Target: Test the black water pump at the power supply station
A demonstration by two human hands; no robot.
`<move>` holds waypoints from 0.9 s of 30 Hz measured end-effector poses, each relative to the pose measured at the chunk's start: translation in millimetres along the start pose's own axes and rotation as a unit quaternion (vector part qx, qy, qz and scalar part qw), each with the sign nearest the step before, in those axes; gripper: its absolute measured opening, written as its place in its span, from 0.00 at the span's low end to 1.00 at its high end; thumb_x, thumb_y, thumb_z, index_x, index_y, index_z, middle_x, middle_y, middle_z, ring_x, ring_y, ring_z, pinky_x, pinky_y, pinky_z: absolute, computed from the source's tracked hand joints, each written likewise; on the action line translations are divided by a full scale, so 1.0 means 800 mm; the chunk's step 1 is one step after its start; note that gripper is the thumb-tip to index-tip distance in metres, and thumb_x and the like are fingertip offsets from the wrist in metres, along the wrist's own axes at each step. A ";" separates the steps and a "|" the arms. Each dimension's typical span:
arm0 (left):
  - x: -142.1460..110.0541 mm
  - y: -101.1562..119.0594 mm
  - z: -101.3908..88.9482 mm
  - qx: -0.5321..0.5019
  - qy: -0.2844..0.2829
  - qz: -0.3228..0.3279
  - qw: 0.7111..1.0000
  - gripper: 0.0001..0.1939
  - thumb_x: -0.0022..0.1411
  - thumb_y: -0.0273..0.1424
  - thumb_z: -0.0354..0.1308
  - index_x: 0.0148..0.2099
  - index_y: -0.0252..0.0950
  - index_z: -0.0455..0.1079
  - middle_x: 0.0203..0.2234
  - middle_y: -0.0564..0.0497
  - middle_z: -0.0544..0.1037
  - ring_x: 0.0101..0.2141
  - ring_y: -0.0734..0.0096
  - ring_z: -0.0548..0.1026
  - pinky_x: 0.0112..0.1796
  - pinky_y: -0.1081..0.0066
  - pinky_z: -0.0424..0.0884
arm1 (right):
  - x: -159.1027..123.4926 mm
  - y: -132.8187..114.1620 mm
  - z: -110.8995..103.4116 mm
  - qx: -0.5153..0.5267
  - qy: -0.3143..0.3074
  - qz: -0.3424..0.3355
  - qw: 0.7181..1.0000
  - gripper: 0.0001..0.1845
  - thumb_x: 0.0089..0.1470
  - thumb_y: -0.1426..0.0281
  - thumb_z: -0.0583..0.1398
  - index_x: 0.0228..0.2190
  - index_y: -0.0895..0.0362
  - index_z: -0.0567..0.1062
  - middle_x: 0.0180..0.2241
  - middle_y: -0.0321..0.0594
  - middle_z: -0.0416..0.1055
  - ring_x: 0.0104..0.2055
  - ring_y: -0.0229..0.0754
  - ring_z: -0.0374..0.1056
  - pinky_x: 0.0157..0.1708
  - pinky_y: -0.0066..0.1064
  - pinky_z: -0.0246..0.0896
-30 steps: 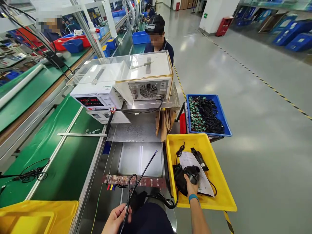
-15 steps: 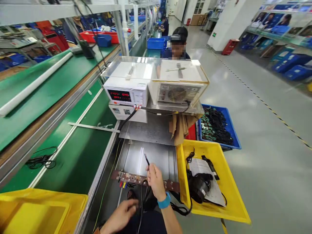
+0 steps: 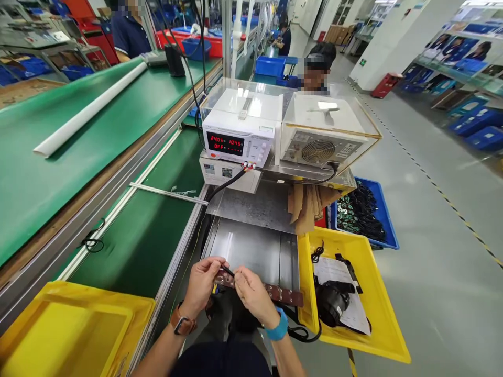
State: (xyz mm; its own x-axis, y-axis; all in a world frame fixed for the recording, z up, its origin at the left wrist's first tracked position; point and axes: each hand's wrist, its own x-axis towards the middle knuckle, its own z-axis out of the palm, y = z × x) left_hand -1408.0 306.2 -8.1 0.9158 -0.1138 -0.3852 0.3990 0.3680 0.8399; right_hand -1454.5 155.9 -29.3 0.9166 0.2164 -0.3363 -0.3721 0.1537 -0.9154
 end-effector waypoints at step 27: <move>-0.023 -0.182 -0.135 0.012 0.280 -0.203 0.938 0.09 0.63 0.30 0.68 0.36 0.31 0.73 0.28 0.53 0.76 0.28 0.80 0.74 0.29 0.80 0.68 | 0.013 0.155 0.056 -0.195 0.152 0.099 0.964 0.39 0.45 0.30 0.52 0.18 0.54 0.67 0.17 0.36 0.58 0.23 0.39 0.53 0.28 0.34 0.52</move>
State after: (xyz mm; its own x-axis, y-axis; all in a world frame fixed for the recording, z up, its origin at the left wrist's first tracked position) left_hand -1487.7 354.4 -164.8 0.5228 0.2645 -0.8103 0.7172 0.3773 0.5859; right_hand -1497.5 220.2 -136.8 0.8563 -0.0976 -0.5072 -0.5145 -0.2487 -0.8206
